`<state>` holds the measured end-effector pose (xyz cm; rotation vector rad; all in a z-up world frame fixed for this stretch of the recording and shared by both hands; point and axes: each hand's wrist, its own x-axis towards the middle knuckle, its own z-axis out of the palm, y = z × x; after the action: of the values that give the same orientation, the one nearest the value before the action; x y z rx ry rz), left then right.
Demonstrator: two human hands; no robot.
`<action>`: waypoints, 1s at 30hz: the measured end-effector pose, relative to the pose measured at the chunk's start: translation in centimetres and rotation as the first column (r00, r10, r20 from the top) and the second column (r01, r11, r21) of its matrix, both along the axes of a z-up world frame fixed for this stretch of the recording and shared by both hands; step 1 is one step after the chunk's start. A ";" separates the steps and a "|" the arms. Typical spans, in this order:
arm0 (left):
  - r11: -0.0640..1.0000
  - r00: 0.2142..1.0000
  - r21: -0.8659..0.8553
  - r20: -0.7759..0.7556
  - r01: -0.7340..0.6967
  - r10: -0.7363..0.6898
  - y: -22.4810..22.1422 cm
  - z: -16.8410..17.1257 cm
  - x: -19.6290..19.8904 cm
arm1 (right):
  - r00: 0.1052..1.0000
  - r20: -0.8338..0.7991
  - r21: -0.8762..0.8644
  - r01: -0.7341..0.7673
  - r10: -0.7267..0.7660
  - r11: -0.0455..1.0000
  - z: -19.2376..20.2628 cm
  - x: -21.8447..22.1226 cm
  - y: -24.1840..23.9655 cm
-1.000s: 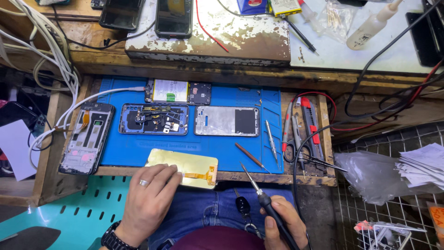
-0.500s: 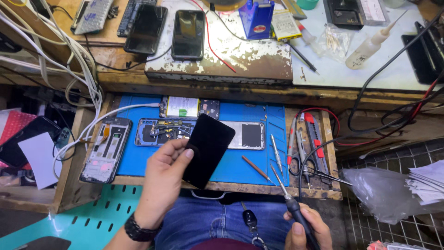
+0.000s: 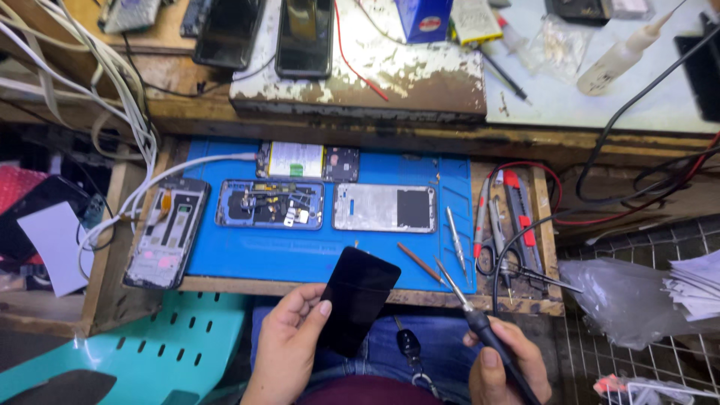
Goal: The person solders a small component onto a mobile phone screen ribbon cable. They then handle the screen assembly and align the cable while applying heat to establish a connection.
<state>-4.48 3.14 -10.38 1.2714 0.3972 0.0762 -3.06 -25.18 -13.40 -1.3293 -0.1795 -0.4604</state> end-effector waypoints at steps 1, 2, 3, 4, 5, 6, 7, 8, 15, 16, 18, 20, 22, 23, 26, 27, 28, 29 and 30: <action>1.000 1.000 -0.023 -0.014 0.004 -0.004 -0.2 -1.0 -1.1 | 0.998 -0.026 0.028 -0.058 0.058 0.998 0.0 0.1 0.0; 0.999 1.000 -0.046 -0.028 0.008 -0.009 -0.3 -1.9 -2.1 | 0.992 -0.050 0.059 -0.114 0.117 0.992 0.2 0.1 -0.1; 0.997 0.999 -0.069 -0.038 0.016 -0.018 -0.4 -2.8 -2.7 | 0.983 -0.070 0.090 -0.164 0.170 0.982 0.3 0.3 -0.2; 0.997 0.998 -0.072 -0.055 0.022 -0.026 -0.5 -3.7 -3.2 | 0.980 -0.054 0.123 -0.186 0.194 0.975 0.2 0.7 0.1; 0.997 0.997 -0.076 -0.071 0.023 -0.028 -0.8 -4.5 -3.9 | 0.975 -0.037 0.155 -0.213 0.221 0.965 0.0 1.0 0.4; 0.996 0.996 -0.080 -0.088 0.024 -0.031 -1.0 -5.3 -4.5 | 0.969 -0.019 0.186 -0.240 0.248 0.953 0.0 1.1 0.5; 0.995 0.995 -0.095 -0.090 0.022 -0.031 -1.1 -5.9 -4.8 | 0.968 -0.022 0.192 -0.242 0.251 0.951 -0.1 1.3 0.7; 0.994 0.995 -0.109 -0.092 0.021 -0.031 -1.3 -6.4 -5.0 | 0.967 -0.024 0.198 -0.244 0.253 0.949 -0.2 1.5 0.9; 0.996 0.986 -0.069 -0.157 0.050 -0.060 -1.4 -6.4 -5.1 | 0.971 -0.069 0.305 -0.197 0.228 0.932 -0.6 1.7 1.3; 0.997 0.981 -0.019 -0.180 0.069 -0.071 -1.3 -6.1 -5.1 | 0.970 -0.087 0.297 -0.191 0.226 0.936 -0.6 1.7 1.3; 0.991 0.968 0.074 -0.236 0.110 -0.090 -1.0 -5.2 -5.5 | 0.966 -0.134 0.277 -0.177 0.220 0.944 -0.4 1.3 1.2; 0.989 0.974 0.085 -0.202 0.118 -0.099 -0.9 -4.7 -5.2 | 0.968 -0.144 0.265 -0.162 0.206 0.951 -0.4 1.4 1.4; 0.981 0.975 0.143 -0.200 0.130 -0.100 -0.8 -4.2 -5.2 | 0.969 -0.141 0.260 -0.164 0.205 0.952 -0.3 1.4 1.7; 0.971 0.973 0.194 -0.209 0.141 -0.100 -0.7 -4.1 -5.1 | 0.970 -0.127 0.259 -0.171 0.209 0.951 -0.3 1.5 1.9; 0.918 0.967 0.354 -0.236 0.177 -0.095 -0.4 -4.0 -4.7 | 0.971 -0.091 0.236 -0.197 0.223 0.952 -0.2 1.6 2.3; 0.893 0.965 0.407 -0.247 0.191 -0.093 -0.3 -3.9 -4.7 | 0.970 -0.082 0.225 -0.204 0.227 0.953 -0.2 1.6 2.4; 0.894 0.970 0.408 -0.219 0.186 -0.102 -0.2 -4.0 -4.7 | 0.971 -0.084 0.224 -0.201 0.224 0.954 -0.2 1.6 2.4; 0.894 0.974 0.407 -0.193 0.185 -0.114 -0.1 -4.0 -4.8 | 0.972 -0.089 0.222 -0.194 0.218 0.955 -0.2 1.5 2.5; 0.895 0.978 0.407 -0.168 0.184 -0.125 0.1 -4.0 -4.8 | 0.973 -0.094 0.221 -0.187 0.212 0.957 -0.3 1.5 2.5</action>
<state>-9.27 3.21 -14.39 1.7403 0.4089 -0.0669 -1.56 -22.70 -13.66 -1.1126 -0.1616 -0.2224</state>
